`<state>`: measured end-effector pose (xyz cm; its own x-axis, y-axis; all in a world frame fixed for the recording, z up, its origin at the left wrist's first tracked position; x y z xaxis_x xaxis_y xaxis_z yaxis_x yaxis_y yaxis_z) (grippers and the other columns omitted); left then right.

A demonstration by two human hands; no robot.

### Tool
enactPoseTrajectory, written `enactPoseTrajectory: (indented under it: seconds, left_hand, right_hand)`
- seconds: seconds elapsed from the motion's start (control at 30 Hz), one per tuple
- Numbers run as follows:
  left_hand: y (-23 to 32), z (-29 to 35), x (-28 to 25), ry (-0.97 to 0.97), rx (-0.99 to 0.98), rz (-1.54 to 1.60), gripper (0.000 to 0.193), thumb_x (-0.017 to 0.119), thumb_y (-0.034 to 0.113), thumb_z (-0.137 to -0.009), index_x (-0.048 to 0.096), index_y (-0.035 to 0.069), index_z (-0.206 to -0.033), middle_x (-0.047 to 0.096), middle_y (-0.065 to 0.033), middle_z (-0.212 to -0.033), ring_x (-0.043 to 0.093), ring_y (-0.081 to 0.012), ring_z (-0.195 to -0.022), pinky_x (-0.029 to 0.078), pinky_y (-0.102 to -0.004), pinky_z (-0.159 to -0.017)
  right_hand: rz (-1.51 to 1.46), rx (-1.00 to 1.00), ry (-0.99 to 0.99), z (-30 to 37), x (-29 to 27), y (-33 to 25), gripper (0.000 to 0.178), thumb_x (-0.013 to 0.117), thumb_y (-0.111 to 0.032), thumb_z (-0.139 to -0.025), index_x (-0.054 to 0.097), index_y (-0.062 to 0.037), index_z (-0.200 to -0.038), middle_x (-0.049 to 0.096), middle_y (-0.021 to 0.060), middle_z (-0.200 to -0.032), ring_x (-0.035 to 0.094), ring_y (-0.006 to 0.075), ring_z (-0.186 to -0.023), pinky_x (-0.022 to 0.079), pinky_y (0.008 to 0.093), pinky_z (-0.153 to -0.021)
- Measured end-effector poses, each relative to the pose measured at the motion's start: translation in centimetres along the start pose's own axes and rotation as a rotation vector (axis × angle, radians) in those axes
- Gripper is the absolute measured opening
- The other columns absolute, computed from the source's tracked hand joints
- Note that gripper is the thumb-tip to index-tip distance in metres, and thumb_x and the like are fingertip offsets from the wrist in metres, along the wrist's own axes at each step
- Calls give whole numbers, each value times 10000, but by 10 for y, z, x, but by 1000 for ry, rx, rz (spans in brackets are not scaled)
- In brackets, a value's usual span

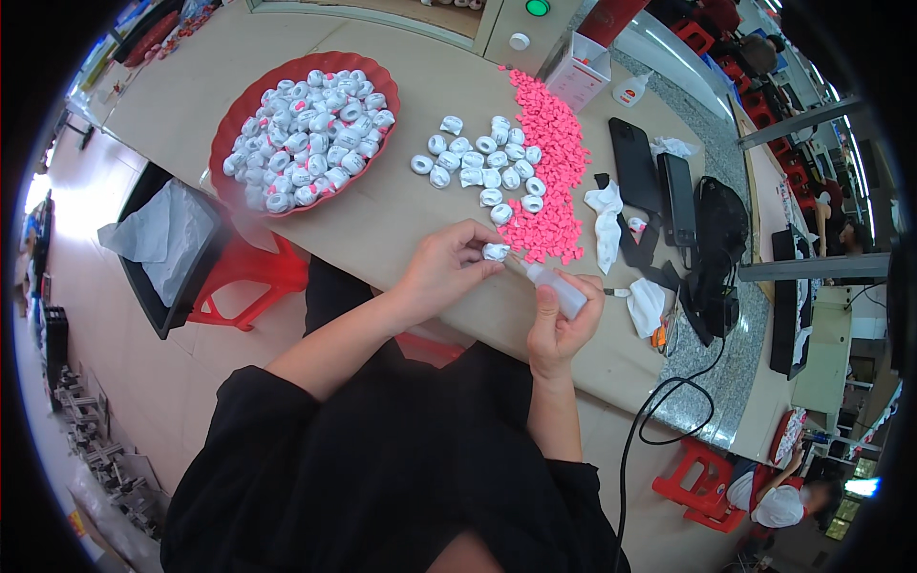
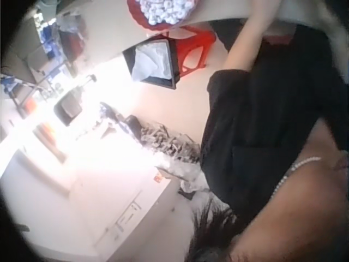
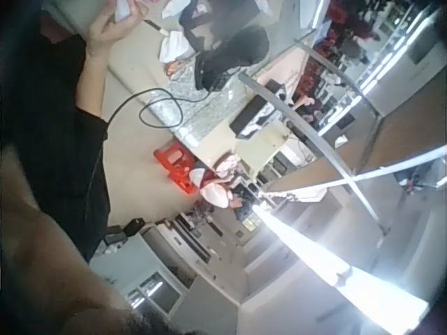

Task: The person repeatedly picks up small white cylindrical objects and applies a substance from a small white bottle into their center. They then place the treated objects onto a pile on the table. The task involves repetitive manual handling of small parts in a workshop setting.

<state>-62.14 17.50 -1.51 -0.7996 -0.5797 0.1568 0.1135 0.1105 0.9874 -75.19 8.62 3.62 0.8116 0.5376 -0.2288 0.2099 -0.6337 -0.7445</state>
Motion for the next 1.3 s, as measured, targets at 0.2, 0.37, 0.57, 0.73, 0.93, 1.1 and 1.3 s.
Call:
enactPoseTrajectory:
  seconds: [0.2, 0.37, 0.57, 0.73, 0.93, 1.1, 1.3]
  left_hand:
    - [0, 0, 0, 10, -24, -14, 240, 577, -81, -795, 512, -42, -1022, 556, -75, -968, 580, -115, -904, 494, -223, -781]
    - [-3, 0, -1, 16, -15, 9, 245, 574, -83, -796, 510, -41, -1029, 556, -77, -969, 580, -113, -899, 493, -219, -768]
    - [0, 0, -1, 20, -15, -5, 251, 577, -84, -792, 509, -41, -1029, 554, -76, -970, 579, -116, -905, 491, -219, -775]
    - [-1, 0, -1, 22, -7, -15, 252, 582, -81, -791, 510, -40, -1029, 550, -73, -977, 575, -119, -917, 489, -225, -787]
    - [0, 0, -1, 18, -1, -21, 248, 585, -79, -790, 510, -39, -1023, 548, -72, -983, 574, -124, -924, 489, -231, -801]
    - [-2, 0, -1, 24, -8, -29, 249, 585, -80, -789, 511, -39, -1022, 546, -74, -988, 572, -126, -927, 491, -234, -802]
    - [-1, 0, -1, 18, 0, -36, 254, 585, -86, -786, 511, -38, -1025, 546, -72, -993, 572, -127, -935, 492, -234, -805]
  right_hand:
    - [9, -12, 7, -1, -1, -1, 226, 594, -95, -826, 448, 9, -963, 453, 97, -856, 440, 141, -723, 384, 229, -617]
    - [14, -16, 7, -1, -2, 0, 224, 594, -89, -825, 447, 7, -965, 454, 94, -855, 440, 136, -720, 384, 229, -616]
    - [1, 24, -2, 2, -2, 4, 222, 590, -83, -825, 446, 6, -968, 457, 91, -859, 442, 127, -716, 385, 221, -612]
    - [-14, 28, -8, 2, -3, 4, 217, 585, -81, -827, 445, 6, -969, 457, 91, -862, 443, 125, -712, 385, 217, -603]
    - [-54, 61, -11, 4, -2, 5, 218, 585, -77, -826, 445, 6, -970, 457, 92, -864, 442, 128, -722, 386, 214, -609]
    - [-35, 42, -9, 1, -1, 0, 218, 584, -73, -825, 443, 5, -971, 460, 93, -871, 440, 131, -733, 389, 222, -629]
    - [-51, 78, -24, 3, -1, 3, 222, 580, -76, -828, 439, 6, -978, 461, 94, -878, 448, 134, -753, 395, 230, -653]
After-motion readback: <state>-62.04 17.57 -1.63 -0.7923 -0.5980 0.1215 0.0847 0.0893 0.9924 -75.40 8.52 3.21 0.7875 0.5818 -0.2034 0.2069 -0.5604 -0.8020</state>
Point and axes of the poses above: each hand's wrist, its own z-axis away from the middle knuckle, its own x-axis out of the palm, y = z × x, the point moved 7 cm from there along -z, towards the middle knuckle
